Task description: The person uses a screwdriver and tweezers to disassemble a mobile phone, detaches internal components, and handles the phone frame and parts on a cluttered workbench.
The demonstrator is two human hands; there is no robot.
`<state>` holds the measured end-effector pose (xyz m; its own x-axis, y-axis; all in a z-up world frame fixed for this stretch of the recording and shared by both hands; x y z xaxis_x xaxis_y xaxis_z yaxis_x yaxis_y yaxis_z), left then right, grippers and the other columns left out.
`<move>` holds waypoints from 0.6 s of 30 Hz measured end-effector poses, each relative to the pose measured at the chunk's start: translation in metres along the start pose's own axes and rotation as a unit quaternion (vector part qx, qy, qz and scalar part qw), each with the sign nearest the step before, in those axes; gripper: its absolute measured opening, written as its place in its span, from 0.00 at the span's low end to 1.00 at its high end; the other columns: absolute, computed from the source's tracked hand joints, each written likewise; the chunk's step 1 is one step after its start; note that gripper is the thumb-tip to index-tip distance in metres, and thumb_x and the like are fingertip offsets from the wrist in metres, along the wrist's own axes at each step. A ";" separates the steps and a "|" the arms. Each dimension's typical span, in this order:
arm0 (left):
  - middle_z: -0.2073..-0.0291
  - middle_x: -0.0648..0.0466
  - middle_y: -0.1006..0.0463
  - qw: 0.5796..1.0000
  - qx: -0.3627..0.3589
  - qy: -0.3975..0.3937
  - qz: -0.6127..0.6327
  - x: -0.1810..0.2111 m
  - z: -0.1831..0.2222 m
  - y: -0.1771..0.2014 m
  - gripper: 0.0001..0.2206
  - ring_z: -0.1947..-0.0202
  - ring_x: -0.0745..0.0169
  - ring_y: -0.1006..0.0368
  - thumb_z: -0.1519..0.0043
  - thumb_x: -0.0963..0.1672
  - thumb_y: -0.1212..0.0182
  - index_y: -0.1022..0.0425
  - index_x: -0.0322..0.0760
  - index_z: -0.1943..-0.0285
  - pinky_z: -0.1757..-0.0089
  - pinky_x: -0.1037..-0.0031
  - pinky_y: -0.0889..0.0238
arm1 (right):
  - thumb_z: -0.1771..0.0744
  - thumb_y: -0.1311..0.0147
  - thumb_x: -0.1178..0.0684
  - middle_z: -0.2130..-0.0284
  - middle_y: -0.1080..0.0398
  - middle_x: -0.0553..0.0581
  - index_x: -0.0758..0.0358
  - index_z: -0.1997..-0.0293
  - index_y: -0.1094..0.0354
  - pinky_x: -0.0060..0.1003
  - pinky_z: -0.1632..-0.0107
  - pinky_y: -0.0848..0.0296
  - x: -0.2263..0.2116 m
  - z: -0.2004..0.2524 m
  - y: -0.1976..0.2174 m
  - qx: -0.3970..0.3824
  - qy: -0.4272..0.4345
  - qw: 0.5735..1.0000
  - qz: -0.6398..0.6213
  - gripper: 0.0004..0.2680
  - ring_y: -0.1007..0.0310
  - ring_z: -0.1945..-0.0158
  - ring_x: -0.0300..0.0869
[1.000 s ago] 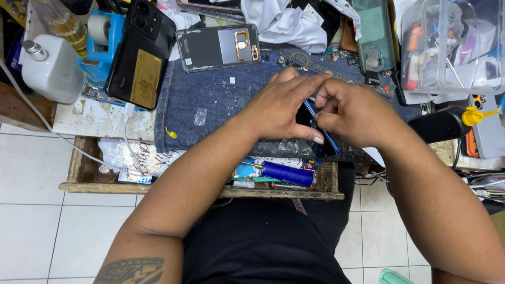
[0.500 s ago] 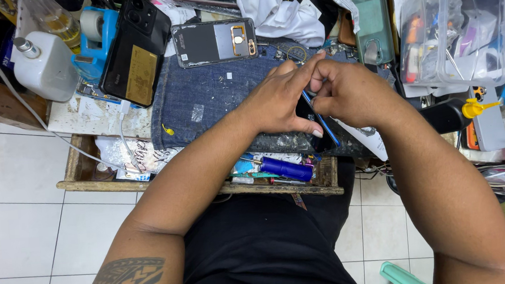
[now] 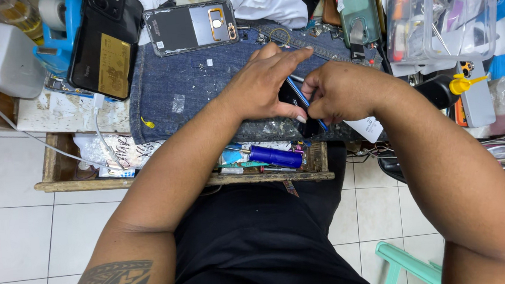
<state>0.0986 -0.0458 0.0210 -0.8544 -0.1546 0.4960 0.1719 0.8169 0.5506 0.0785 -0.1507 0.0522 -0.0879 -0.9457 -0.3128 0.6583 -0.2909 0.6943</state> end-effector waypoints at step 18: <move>0.58 0.52 0.25 0.999 -0.010 -0.024 -0.024 0.009 0.000 0.010 0.41 0.51 0.47 0.32 0.57 0.61 0.23 0.28 0.37 0.40 0.47 0.56 0.36 | 0.40 0.42 0.64 0.62 0.19 0.54 0.64 0.50 0.25 0.31 0.57 0.22 0.042 0.010 -0.008 0.014 0.134 0.987 -0.090 0.14 0.21 0.62 0.35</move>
<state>0.0925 -0.0392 0.0314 -0.8842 -0.1670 0.4363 0.1390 0.7976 0.5870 0.0624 -0.1897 0.0402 0.0014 -0.8066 -0.5910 0.6288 -0.4589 0.6277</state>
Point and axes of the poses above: each hand's wrist, its own z-axis away from the middle knuckle, its own y-axis out of the back of the hand, x = y × z, the point moved 9 cm from there along -z, towards the middle knuckle
